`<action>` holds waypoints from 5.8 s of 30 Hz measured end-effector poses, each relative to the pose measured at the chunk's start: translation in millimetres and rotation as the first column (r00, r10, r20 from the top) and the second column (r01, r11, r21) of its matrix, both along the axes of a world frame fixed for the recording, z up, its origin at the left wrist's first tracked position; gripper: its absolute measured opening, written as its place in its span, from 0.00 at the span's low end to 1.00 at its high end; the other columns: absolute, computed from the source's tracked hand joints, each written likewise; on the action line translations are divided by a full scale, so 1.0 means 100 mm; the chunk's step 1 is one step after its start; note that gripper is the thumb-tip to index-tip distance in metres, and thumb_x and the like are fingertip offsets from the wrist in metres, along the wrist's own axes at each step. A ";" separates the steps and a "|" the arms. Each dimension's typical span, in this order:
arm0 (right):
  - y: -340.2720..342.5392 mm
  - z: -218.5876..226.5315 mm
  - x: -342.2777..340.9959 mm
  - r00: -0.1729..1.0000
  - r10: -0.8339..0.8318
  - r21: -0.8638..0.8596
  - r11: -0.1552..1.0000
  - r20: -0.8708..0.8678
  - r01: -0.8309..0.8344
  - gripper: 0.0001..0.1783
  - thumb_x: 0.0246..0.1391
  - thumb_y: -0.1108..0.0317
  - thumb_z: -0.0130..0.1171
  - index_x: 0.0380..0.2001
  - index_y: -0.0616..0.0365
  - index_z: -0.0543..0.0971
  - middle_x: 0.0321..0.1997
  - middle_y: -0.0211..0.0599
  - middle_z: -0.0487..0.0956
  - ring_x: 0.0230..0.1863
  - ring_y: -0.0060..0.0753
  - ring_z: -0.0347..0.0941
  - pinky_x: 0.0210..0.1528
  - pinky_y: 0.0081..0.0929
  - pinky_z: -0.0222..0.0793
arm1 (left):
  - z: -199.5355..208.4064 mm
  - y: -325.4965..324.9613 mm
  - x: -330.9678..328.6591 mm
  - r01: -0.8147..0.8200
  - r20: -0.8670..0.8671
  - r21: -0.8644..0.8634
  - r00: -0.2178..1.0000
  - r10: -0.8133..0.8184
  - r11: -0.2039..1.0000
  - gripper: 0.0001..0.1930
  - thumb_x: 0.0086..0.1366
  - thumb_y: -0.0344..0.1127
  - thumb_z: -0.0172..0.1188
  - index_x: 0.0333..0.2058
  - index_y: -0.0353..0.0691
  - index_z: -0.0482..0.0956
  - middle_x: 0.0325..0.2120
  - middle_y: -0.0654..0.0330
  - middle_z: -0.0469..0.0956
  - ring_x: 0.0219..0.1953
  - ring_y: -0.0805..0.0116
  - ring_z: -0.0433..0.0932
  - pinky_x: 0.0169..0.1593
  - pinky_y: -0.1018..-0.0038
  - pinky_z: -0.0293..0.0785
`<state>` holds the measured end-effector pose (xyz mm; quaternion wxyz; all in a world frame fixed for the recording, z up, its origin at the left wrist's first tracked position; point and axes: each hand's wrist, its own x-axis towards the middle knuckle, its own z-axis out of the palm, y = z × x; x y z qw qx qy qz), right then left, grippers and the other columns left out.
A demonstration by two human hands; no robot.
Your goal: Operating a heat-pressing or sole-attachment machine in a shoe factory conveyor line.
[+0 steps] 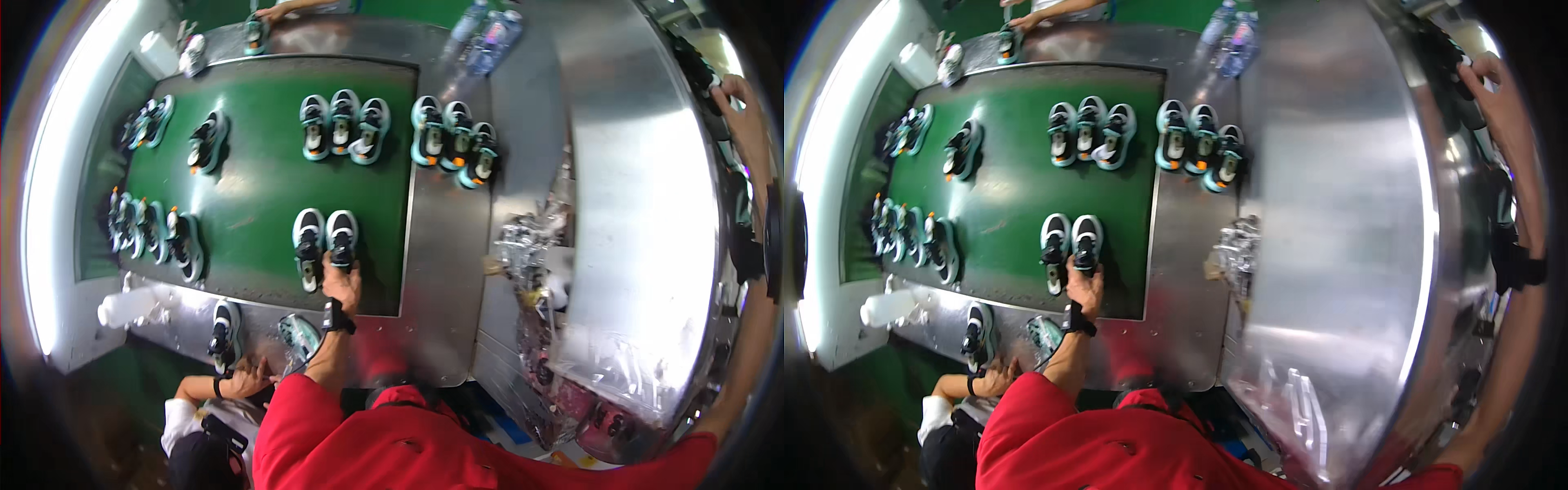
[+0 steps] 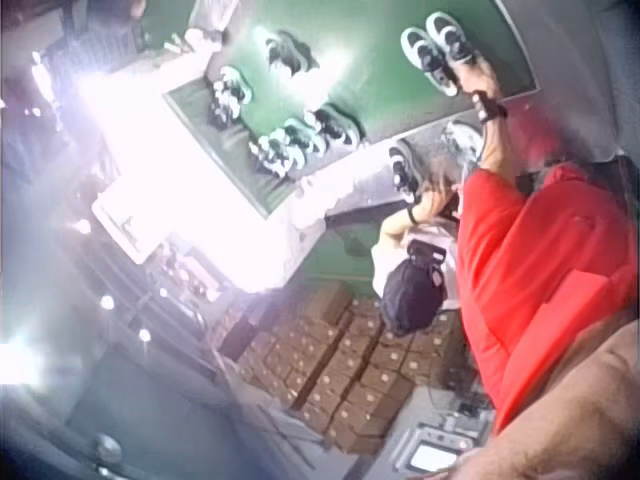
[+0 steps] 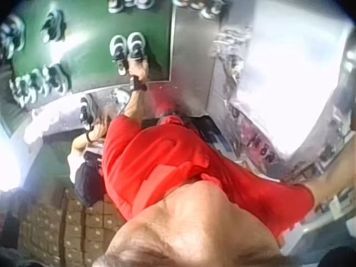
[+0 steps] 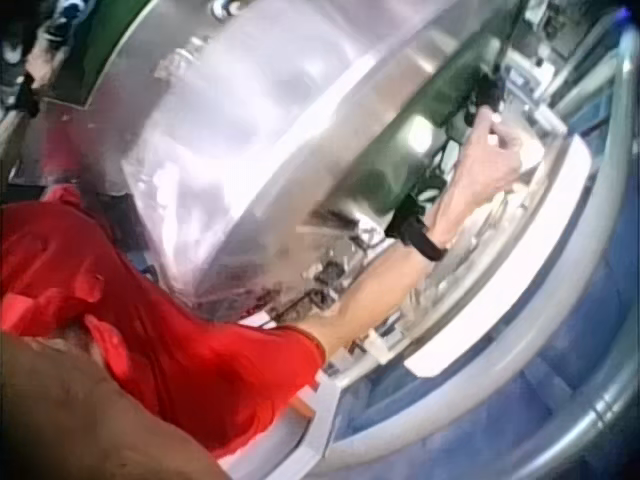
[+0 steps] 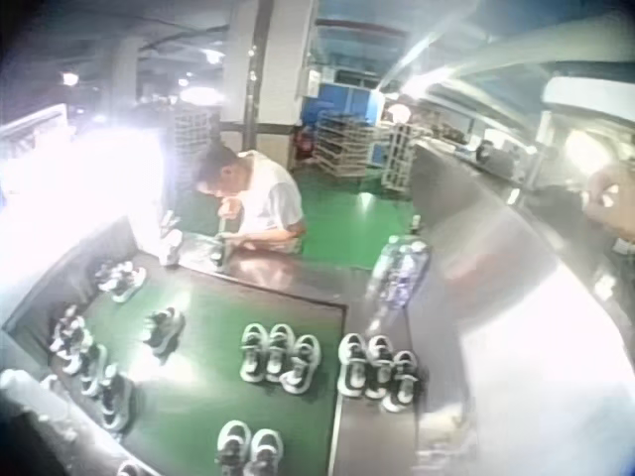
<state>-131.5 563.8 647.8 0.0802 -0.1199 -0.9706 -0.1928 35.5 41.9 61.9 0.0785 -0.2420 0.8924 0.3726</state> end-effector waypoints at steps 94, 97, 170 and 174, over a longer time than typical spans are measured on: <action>-3.72 -3.81 10.58 -0.228 -0.896 -0.792 0.189 -0.381 0.581 0.05 0.52 0.75 0.54 0.33 0.61 0.77 0.34 0.45 0.76 0.40 0.50 0.71 0.43 0.41 0.67 | 2.58 1.79 5.59 0.430 0.074 0.898 0.053 -0.996 0.089 0.17 0.63 0.28 0.59 0.50 0.30 0.72 0.44 0.56 0.78 0.44 0.66 0.78 0.50 0.70 0.74; -3.66 -4.76 10.37 -0.017 -0.934 -0.713 0.260 -0.356 0.652 0.02 0.51 0.76 0.53 0.30 0.61 0.74 0.33 0.47 0.72 0.40 0.51 0.69 0.44 0.44 0.64 | 2.67 1.50 5.47 0.438 0.092 0.891 0.081 -0.992 0.118 0.17 0.62 0.28 0.61 0.49 0.30 0.72 0.42 0.59 0.76 0.41 0.70 0.77 0.47 0.72 0.74; -2.25 -0.71 6.14 0.826 0.033 0.161 0.984 -0.563 0.071 0.35 0.47 0.71 0.59 0.62 0.52 0.65 0.47 0.29 0.73 0.54 0.35 0.68 0.62 0.46 0.59 | 3.74 2.28 2.50 -0.758 -0.444 0.628 -0.164 -0.881 -0.175 0.40 0.67 0.58 0.45 0.67 0.36 0.48 0.65 0.37 0.52 0.59 0.29 0.64 0.59 0.33 0.60; -3.08 -1.07 7.44 0.769 -0.240 0.039 0.945 -0.592 0.325 0.35 0.49 0.71 0.61 0.62 0.49 0.63 0.61 0.38 0.68 0.66 0.42 0.60 0.69 0.51 0.49 | 3.71 2.01 3.66 -0.693 -0.399 0.719 -0.348 -0.848 -0.053 0.45 0.62 0.68 0.48 0.63 0.32 0.58 0.57 0.38 0.65 0.42 0.49 0.74 0.38 0.61 0.74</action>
